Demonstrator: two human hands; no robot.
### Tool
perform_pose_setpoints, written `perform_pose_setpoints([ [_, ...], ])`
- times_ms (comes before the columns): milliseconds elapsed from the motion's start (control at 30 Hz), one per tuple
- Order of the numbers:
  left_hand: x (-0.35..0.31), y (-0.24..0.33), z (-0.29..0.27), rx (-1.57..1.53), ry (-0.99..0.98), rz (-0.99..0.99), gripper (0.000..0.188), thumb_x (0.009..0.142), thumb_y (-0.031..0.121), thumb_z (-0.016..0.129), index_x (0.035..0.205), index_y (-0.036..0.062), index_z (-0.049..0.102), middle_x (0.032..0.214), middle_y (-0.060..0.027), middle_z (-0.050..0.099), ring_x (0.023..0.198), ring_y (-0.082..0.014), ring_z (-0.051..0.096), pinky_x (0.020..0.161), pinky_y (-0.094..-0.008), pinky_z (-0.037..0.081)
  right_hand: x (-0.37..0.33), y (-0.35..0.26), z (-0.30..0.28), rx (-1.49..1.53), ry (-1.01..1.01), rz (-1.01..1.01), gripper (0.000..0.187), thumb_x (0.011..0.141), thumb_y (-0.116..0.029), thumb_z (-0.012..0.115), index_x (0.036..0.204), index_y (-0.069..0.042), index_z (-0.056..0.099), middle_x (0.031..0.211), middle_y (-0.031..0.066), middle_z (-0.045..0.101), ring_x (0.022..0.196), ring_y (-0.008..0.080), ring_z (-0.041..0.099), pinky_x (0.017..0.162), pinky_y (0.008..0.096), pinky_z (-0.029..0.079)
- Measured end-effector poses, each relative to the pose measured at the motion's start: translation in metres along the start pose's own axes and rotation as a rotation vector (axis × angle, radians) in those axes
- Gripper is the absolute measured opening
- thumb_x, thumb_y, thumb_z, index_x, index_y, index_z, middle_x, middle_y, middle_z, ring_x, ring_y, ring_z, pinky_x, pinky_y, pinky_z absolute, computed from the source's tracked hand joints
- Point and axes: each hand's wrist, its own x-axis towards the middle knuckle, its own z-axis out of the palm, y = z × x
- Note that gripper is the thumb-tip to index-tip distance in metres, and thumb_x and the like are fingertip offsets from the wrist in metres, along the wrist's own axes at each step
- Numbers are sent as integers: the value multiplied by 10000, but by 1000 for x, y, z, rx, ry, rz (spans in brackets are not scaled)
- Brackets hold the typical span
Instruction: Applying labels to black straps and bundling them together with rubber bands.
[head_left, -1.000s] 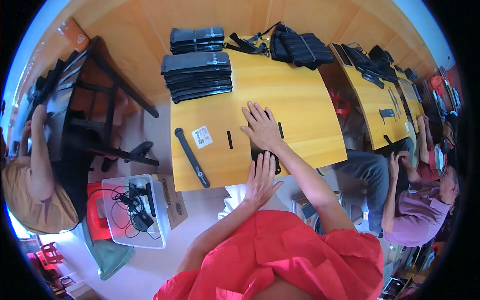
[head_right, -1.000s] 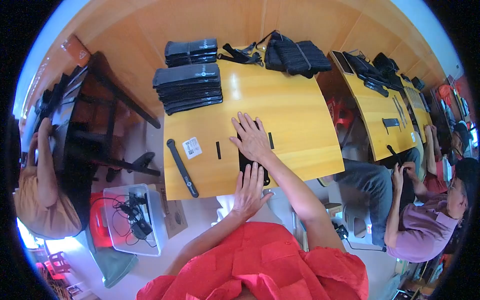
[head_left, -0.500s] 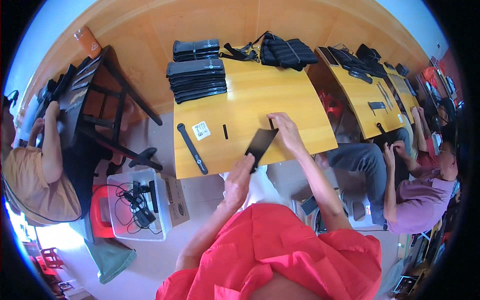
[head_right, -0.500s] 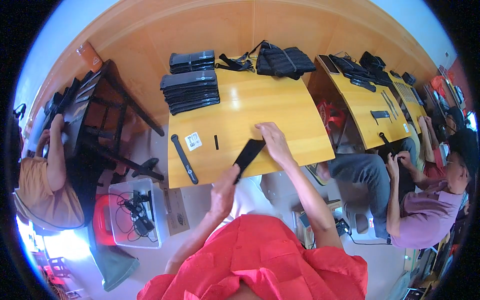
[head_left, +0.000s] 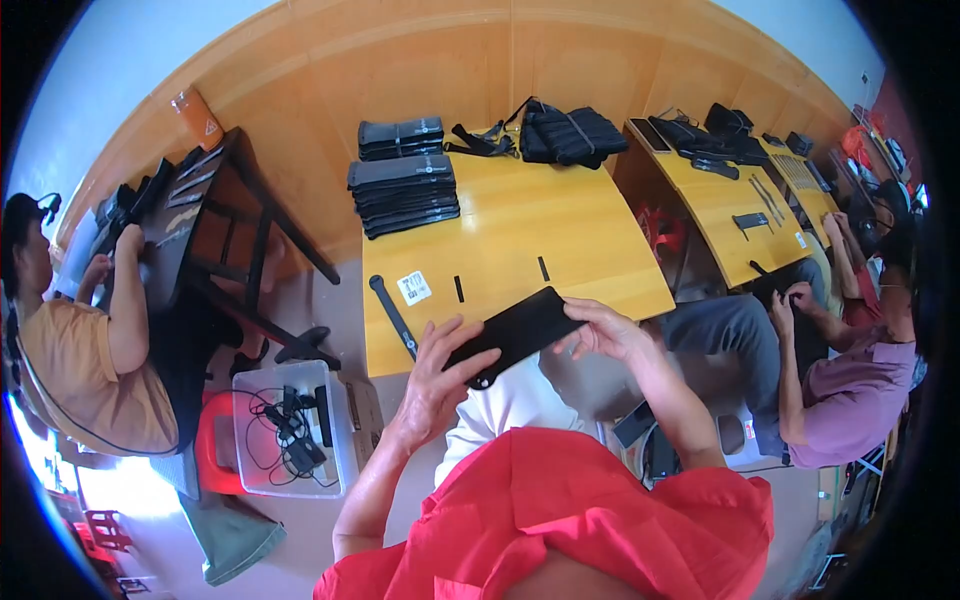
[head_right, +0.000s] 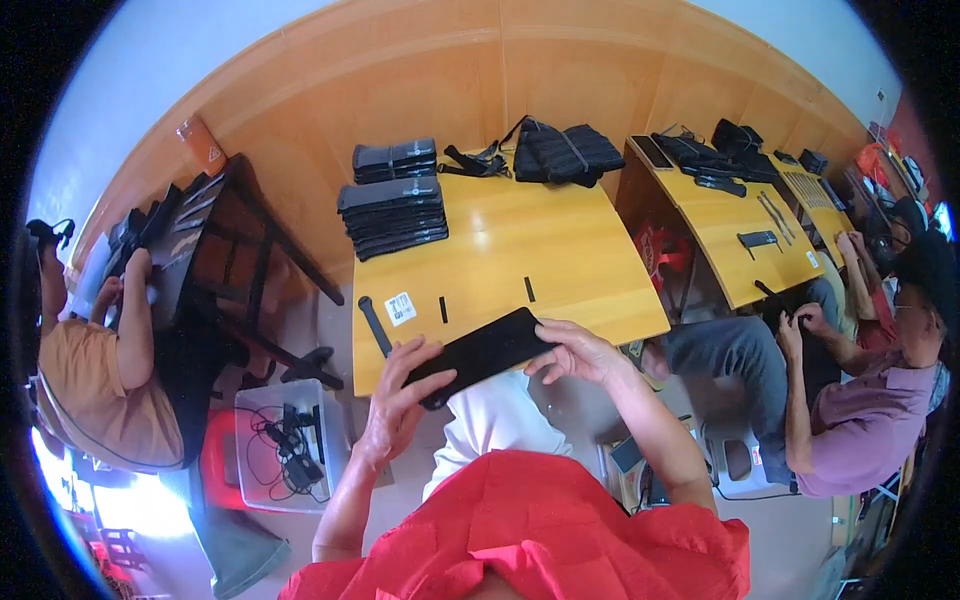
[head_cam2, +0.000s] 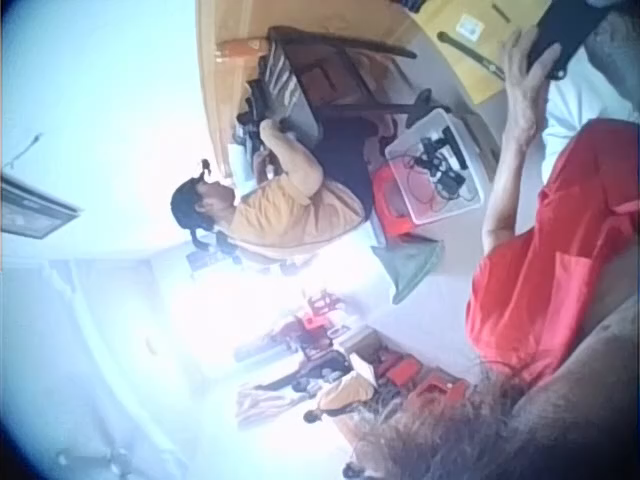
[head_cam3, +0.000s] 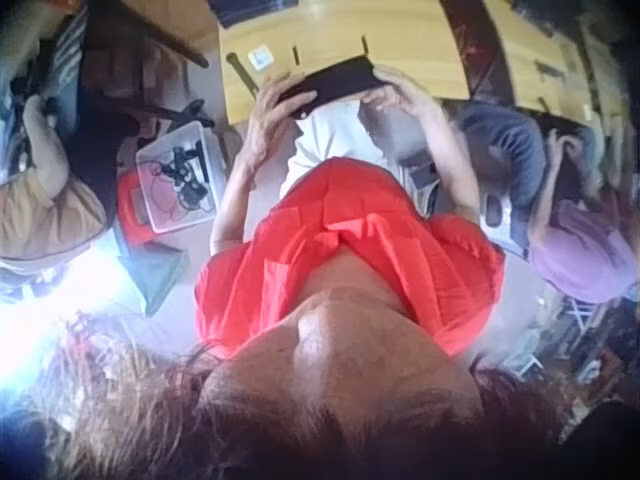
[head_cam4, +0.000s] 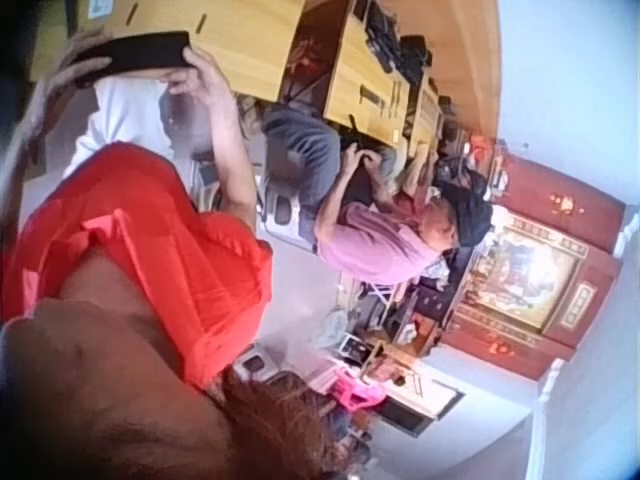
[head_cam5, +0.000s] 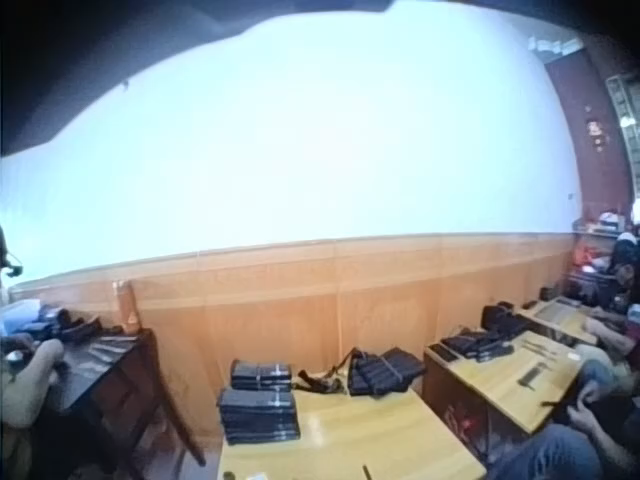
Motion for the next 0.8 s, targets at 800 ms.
perform_pose_setpoints([
  [800, 40, -162, -36, -886, 302, -841, 182, 857, 123, 598, 1011, 28, 615, 734, 11, 591, 628, -77, 564, 539, -222, 479, 123, -54, 35, -478, 456, -207, 167, 858, -223, 607, 733, -134, 543, 592, -78, 404, 494, 24, 429, 426, 190, 429],
])
